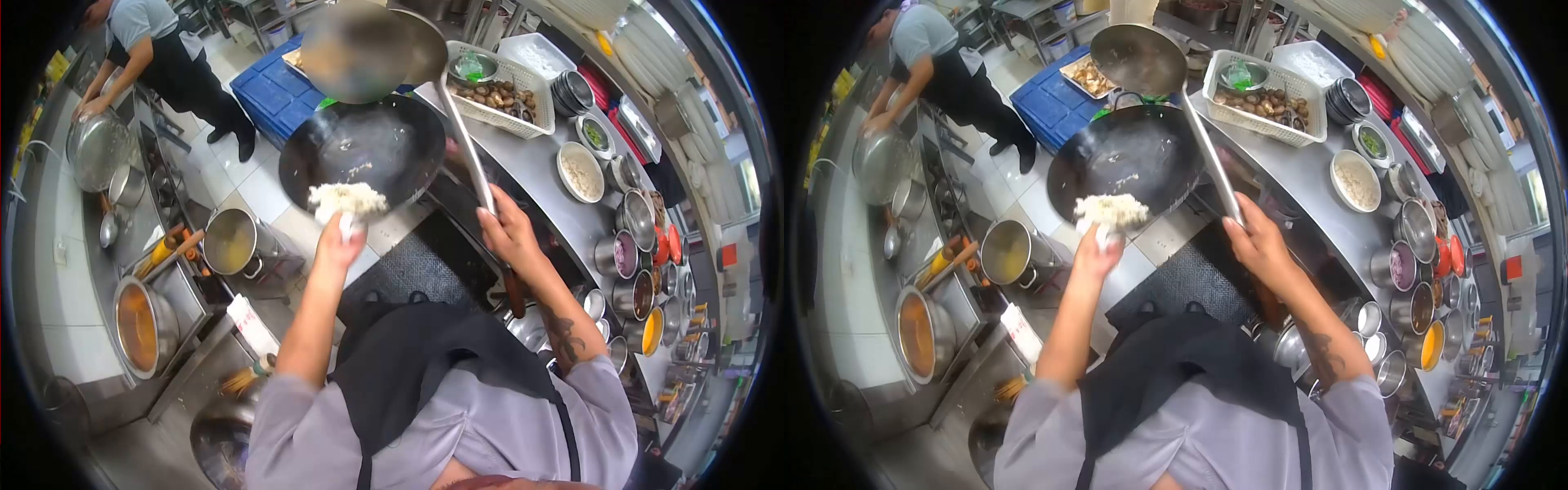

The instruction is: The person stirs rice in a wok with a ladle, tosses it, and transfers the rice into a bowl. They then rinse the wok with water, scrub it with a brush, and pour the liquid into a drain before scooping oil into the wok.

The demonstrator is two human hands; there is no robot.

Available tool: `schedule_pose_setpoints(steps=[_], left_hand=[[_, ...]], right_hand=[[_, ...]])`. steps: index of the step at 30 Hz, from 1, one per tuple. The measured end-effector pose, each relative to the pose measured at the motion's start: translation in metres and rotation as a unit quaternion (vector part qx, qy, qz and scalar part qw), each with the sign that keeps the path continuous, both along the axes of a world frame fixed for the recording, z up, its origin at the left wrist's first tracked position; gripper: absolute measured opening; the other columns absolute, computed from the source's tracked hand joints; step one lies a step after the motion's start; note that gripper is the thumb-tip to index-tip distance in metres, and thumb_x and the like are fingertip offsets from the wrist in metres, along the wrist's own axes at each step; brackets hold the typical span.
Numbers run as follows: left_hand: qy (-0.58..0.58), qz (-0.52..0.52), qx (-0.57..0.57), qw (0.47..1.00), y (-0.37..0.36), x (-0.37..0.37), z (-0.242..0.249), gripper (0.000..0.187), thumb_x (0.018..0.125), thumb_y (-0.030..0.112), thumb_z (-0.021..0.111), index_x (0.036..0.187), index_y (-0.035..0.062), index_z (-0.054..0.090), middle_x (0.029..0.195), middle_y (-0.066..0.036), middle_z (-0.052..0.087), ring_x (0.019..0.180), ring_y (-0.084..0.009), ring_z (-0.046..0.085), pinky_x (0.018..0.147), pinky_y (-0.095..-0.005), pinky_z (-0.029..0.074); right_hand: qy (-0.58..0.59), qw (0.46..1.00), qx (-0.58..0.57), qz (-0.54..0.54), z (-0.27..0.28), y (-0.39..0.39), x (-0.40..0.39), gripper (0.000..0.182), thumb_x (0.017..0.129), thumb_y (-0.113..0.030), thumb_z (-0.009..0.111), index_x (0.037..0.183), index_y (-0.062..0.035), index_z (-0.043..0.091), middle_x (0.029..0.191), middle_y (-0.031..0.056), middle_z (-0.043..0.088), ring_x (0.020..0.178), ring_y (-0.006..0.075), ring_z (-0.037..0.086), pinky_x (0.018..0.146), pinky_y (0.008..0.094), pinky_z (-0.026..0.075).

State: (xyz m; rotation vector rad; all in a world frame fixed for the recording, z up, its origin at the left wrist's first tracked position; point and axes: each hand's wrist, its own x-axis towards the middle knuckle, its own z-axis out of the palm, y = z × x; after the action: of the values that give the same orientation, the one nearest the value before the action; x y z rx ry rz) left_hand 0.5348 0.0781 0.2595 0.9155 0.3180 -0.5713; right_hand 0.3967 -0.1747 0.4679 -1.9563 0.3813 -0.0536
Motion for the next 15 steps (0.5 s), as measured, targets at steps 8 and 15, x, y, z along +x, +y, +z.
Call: schedule_pose_setpoints(steps=[8, 15], left_hand=[[0.178, -0.007, -0.081, 0.981, 0.007, 0.005, 0.024, 0.008, 0.088, 0.018, 0.051, 0.092, 0.0115, 0.054, 0.071, -0.002, 0.057, 0.055, -0.0131, 0.055, 0.037, -0.0245, 0.036], [0.095, -0.053, 0.059, 0.992, 0.015, -0.074, 0.016, 0.01, 0.082, 0.009, 0.054, 0.092, 0.0067, 0.051, 0.068, -0.005, 0.055, 0.053, -0.0162, 0.057, 0.035, -0.0265, 0.039]], right_hand=[[0.133, 0.986, 0.096, 0.018, -0.047, 0.009, 0.033, 0.034, 0.09, -0.012, 0.051, 0.121, 0.0023, 0.048, 0.063, 0.0033, 0.052, 0.045, 0.0114, 0.05, 0.042, 0.0249, 0.039], [0.228, 0.971, -0.072, 0.019, -0.111, 0.022, 0.056, 0.024, 0.086, -0.013, 0.05, 0.1, 0.0063, 0.054, 0.069, 0.0214, 0.062, 0.051, 0.0292, 0.062, 0.047, 0.0399, 0.049]])
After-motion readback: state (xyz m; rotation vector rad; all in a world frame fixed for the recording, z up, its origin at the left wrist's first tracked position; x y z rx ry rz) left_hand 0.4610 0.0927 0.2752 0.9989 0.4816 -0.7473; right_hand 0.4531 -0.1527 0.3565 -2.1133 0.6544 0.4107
